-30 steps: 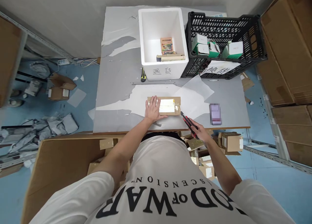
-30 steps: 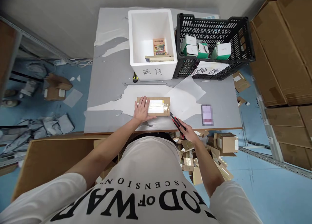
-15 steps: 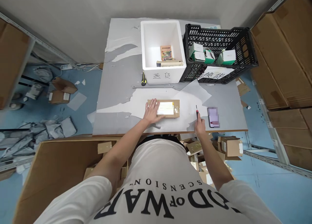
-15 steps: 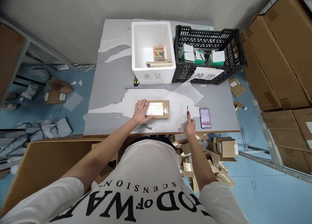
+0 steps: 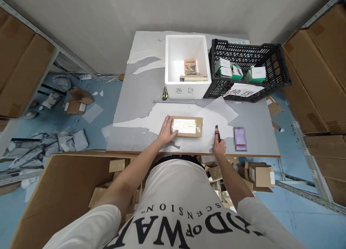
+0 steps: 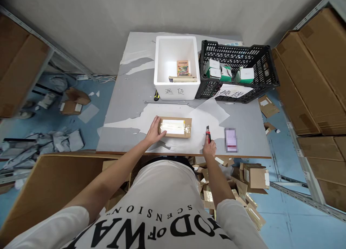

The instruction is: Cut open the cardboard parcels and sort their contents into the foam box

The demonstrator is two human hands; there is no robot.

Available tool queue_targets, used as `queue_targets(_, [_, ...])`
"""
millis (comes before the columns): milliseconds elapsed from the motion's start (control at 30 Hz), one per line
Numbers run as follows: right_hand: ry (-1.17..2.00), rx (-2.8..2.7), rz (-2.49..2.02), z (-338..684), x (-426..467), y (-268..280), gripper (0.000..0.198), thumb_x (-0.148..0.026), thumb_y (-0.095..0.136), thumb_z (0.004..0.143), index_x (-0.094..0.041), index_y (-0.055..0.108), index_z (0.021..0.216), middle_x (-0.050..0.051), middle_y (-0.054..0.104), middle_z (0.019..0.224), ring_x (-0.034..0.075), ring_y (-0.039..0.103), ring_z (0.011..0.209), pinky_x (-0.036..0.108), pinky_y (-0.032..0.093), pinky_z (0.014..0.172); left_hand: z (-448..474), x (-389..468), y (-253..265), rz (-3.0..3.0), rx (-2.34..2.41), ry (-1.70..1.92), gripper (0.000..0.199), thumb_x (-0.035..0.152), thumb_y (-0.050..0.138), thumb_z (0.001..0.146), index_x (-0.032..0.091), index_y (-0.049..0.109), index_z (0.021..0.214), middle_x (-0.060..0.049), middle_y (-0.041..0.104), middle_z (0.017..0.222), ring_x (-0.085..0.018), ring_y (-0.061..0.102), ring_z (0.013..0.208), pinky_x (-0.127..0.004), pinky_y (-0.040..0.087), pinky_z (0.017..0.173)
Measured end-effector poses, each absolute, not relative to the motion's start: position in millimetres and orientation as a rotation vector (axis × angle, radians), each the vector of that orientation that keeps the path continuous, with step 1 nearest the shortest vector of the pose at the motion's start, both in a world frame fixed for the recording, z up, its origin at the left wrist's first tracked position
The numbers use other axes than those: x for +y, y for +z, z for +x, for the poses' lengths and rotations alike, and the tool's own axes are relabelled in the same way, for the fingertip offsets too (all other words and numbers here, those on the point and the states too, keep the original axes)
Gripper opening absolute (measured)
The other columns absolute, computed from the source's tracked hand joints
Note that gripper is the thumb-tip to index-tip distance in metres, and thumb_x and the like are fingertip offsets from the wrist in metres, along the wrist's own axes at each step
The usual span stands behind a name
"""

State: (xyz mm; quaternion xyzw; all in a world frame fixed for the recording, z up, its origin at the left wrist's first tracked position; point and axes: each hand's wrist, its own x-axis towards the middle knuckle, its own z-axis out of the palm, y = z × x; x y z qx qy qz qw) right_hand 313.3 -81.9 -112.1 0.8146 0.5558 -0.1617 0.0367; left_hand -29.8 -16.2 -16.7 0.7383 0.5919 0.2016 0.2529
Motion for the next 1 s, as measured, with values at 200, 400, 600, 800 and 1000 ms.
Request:
queue_targets(200, [-0.479,1.720,2.471,313,-82,-105,0.061,-0.027,0.036,0.089,-0.025,0.026,0.149,0.020,0.033,0.139,0.036,0.037,0.123,0.052,0.036,0.095,-34,-25,-22,1.768,1.664,0.615,0.084,0.049,0.052,0.084,0.010,0.014,0.149,-0.020,0.026,0.153,-0.029,0.024,0.143,-0.045,0.026,0.115])
queue_targets(400, [-0.647,2.059,2.549,305,-78,-88,0.066,-0.032,0.040,0.087,-0.018,0.024,0.149,0.018,0.037,0.142,0.033,0.036,0.129,0.052,0.032,0.104,-54,-41,-41,1.608,1.553,0.701,0.090,0.048,0.057,0.078,0.010,0.016,0.149,-0.020,0.029,0.152,-0.029,0.034,0.139,-0.042,0.037,0.108])
queue_targets(600, [-1.430,2.288,2.419,271,-67,-75,0.072,-0.036,0.054,0.081,-0.017,0.032,0.146,0.015,0.046,0.142,0.027,0.048,0.124,0.044,0.042,0.101,-67,-55,-62,1.541,1.562,0.581,0.072,0.039,0.063,0.069,0.015,0.047,0.135,-0.011,0.061,0.127,-0.028,0.058,0.115,-0.040,0.047,0.097])
queue_targets(800, [-1.625,2.170,2.463,236,-54,-64,0.043,-0.032,0.047,0.084,-0.017,0.058,0.123,0.010,0.069,0.111,0.024,0.064,0.098,0.041,0.048,0.090,-52,-50,-67,1.329,1.638,0.690,0.046,0.042,0.057,0.077,0.014,0.064,0.113,-0.005,0.072,0.096,-0.023,0.066,0.090,-0.035,0.052,0.085])
queue_targets(1000, [-1.457,2.237,2.429,245,-42,-37,0.035,-0.041,0.047,0.086,-0.017,0.067,0.100,0.010,0.072,0.087,0.024,0.064,0.079,0.034,0.047,0.076,-53,-52,-49,1.373,1.613,0.707,0.044,0.042,0.053,0.082,0.017,0.064,0.117,-0.004,0.072,0.106,-0.023,0.067,0.096,-0.032,0.051,0.087])
